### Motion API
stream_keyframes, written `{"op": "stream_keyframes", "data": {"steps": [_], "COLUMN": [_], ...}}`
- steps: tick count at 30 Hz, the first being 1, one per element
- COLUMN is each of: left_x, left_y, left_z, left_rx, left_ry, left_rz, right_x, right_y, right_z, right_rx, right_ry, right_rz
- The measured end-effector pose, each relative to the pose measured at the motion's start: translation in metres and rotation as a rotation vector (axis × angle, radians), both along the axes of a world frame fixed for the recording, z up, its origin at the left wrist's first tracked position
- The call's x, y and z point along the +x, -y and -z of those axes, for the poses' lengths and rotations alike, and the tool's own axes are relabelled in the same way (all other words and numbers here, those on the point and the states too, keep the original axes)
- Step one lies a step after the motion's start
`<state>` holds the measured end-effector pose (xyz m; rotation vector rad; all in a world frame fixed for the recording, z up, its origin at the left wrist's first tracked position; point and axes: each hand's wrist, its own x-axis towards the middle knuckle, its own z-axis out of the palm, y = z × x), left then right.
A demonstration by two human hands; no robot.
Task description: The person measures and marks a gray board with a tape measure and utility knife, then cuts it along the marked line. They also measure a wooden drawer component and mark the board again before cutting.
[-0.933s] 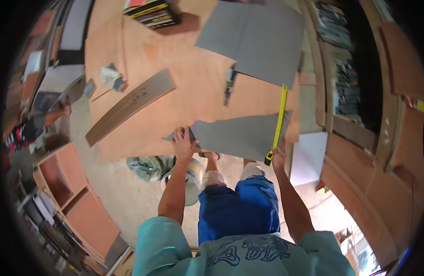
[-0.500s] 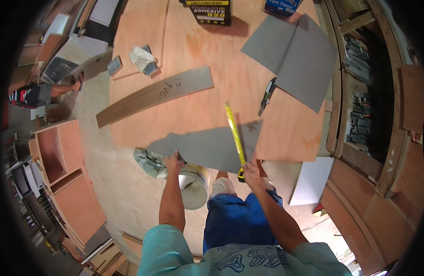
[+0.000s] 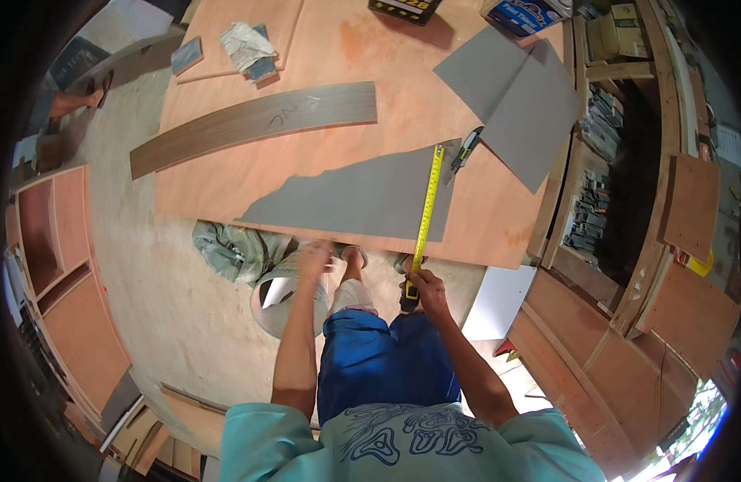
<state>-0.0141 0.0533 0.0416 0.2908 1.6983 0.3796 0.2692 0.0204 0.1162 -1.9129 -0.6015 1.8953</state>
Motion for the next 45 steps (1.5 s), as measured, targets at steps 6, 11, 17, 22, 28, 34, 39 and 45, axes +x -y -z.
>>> {"op": "stream_keyframes", "data": {"steps": [6,11,17,22,28,34,39,45], "left_x": [0.08,0.07,0.044,0.038,0.044,0.052,0.025,0.029], "left_y": [0.021,0.016,0.036,0.053,0.077,0.115,0.082,0.045], "left_z": [-0.087,-0.099,-0.075,-0.061,-0.023,0.015,0.023,0.032], "left_rx": [0.008,0.114,0.128,0.208,0.244,0.333,0.585,0.258], "left_ry": [0.722,0.625,0.577,0.374,0.259,0.03,-0.054,0.167], "left_rz": [0.079,0.058,0.036,0.023,-0.103,-0.105,0.289,-0.098], "right_x": [-0.015,-0.055,-0.079,-0.093,-0.109,-0.091,-0.106,-0.111], "right_y": [0.01,-0.013,-0.007,-0.001,-0.037,-0.112,-0.133,-0.149], "right_z": [0.011,0.004,0.018,0.052,0.039,0.074,0.081,0.085], "right_rx": [0.672,0.028,0.209,0.246,0.144,0.124,0.068,-0.047], "right_ry": [0.458,0.069,0.067,0.207,0.396,0.189,-0.023,-0.123], "right_rz": [-0.825,-0.063,-0.26,-0.491,-0.576,-0.445,-0.408,-0.545]}}
